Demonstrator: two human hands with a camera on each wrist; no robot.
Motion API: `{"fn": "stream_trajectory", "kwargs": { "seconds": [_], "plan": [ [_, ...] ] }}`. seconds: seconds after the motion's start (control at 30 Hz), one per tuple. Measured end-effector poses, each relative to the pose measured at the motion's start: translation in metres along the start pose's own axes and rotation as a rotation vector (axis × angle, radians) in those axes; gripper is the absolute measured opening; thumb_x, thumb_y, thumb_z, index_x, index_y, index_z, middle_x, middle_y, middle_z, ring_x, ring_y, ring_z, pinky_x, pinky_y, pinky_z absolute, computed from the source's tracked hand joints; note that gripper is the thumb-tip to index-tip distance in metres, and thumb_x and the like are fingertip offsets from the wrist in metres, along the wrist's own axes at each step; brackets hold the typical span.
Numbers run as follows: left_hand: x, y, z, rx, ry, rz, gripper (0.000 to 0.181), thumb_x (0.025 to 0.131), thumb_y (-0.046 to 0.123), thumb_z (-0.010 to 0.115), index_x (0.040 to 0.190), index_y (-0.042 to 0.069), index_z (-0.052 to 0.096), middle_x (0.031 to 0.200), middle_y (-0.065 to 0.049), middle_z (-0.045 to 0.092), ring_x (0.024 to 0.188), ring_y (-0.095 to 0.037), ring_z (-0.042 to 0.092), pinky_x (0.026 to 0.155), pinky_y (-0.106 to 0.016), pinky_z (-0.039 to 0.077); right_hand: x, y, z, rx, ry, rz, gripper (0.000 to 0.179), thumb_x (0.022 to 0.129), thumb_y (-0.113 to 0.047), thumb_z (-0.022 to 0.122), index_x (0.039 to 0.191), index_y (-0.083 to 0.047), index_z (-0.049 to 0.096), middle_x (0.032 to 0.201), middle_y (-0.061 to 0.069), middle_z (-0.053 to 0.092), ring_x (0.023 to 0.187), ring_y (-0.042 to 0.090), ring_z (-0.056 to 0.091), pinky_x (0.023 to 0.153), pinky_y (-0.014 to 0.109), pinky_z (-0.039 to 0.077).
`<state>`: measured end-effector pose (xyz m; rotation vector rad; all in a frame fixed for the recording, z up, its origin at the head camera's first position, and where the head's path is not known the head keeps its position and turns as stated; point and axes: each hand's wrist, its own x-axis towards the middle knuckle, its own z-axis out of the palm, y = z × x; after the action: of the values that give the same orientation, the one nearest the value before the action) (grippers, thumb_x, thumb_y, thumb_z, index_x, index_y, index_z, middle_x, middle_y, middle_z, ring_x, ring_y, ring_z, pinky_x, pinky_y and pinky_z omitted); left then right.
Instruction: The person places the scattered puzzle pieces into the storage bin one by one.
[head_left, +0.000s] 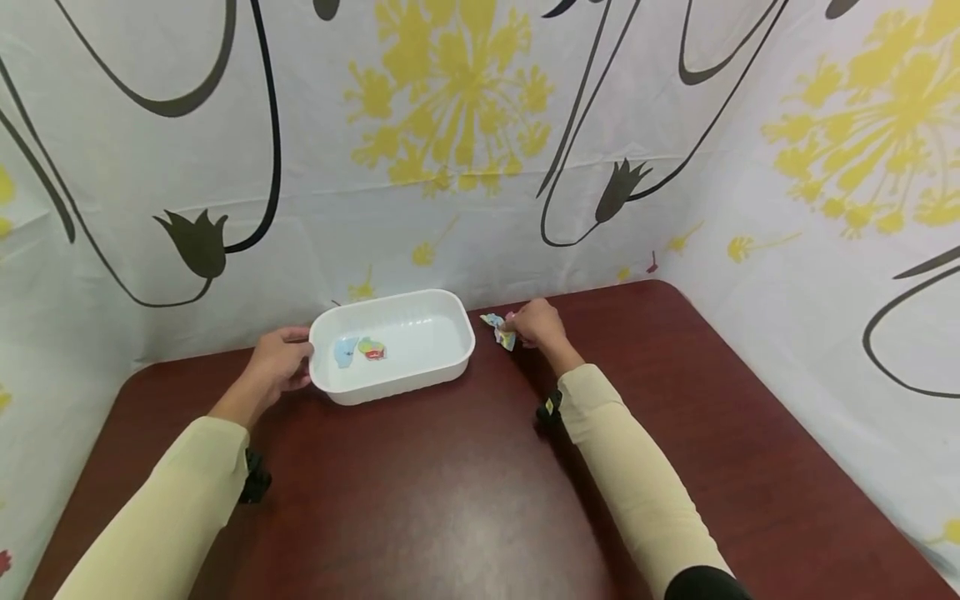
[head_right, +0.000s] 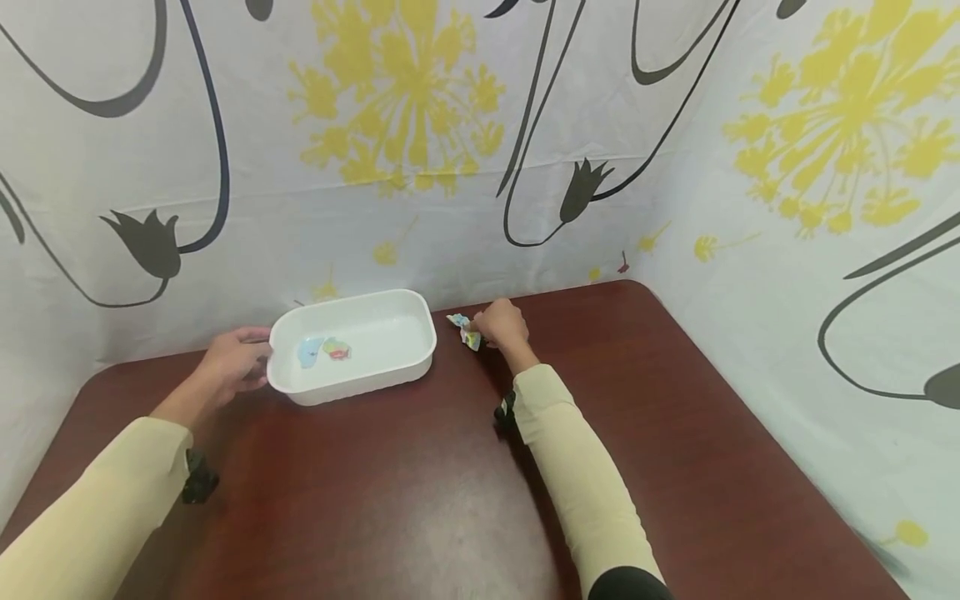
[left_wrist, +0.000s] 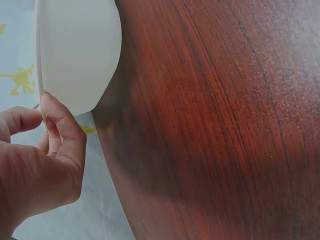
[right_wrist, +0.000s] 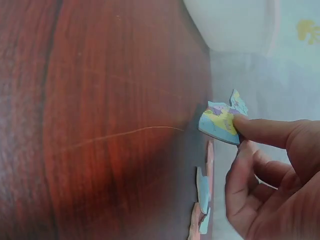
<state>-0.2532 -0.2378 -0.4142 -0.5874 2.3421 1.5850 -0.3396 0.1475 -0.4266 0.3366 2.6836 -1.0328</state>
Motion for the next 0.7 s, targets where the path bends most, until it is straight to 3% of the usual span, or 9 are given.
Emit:
{"fn": "stream_trajectory", "kwargs": {
  "seconds": [0.2,0.4,0.57,0.7],
  "plan": [
    [0.0,-0.001,0.0,-0.006,-0.002,0.005,0.055,0.098,0.017,0.043,0.151,0.008,0.033,0.126,-0.018,0.046,0.085,-0.02,0.055,0.066,-0.024,0.055,-0.006,0.001,-0.006,0.152,0.01,-0.03,0.02,0.087,-0.021,0.073,0.084,-0.001,0.07,0.082,0.011,0.067,0.076,0.027,0.069,0.069,0.037,0.059],
    [0.003,-0.003,-0.002,-0.001,0.006,0.009,0.054,0.098,0.016,0.044,0.151,0.008,0.033,0.125,-0.019,0.047,0.083,-0.02,0.055,0.065,-0.024,0.055,-0.01,-0.005,-0.01,0.315,-0.036,-0.041,0.017,0.088,-0.008,0.068,0.097,0.007,0.069,0.095,0.02,0.069,0.083,0.032,0.071,0.076,0.041,0.058],
    [0.004,-0.003,-0.002,-0.006,-0.003,0.012,0.054,0.098,0.016,0.044,0.151,0.009,0.033,0.124,-0.018,0.047,0.083,-0.02,0.055,0.067,-0.025,0.055,-0.012,-0.014,-0.014,0.261,-0.035,-0.012,0.018,0.088,-0.009,0.068,0.104,-0.001,0.07,0.102,0.016,0.07,0.09,0.03,0.071,0.085,0.054,0.053],
    [0.003,-0.003,-0.002,-0.009,-0.002,0.012,0.054,0.098,0.016,0.044,0.151,0.009,0.033,0.123,-0.018,0.047,0.082,-0.02,0.055,0.066,-0.025,0.055,-0.013,-0.02,-0.018,0.285,-0.035,-0.052,0.02,0.088,-0.006,0.067,0.107,0.0,0.07,0.107,0.019,0.068,0.093,0.033,0.07,0.087,0.053,0.053]
  ]
}}
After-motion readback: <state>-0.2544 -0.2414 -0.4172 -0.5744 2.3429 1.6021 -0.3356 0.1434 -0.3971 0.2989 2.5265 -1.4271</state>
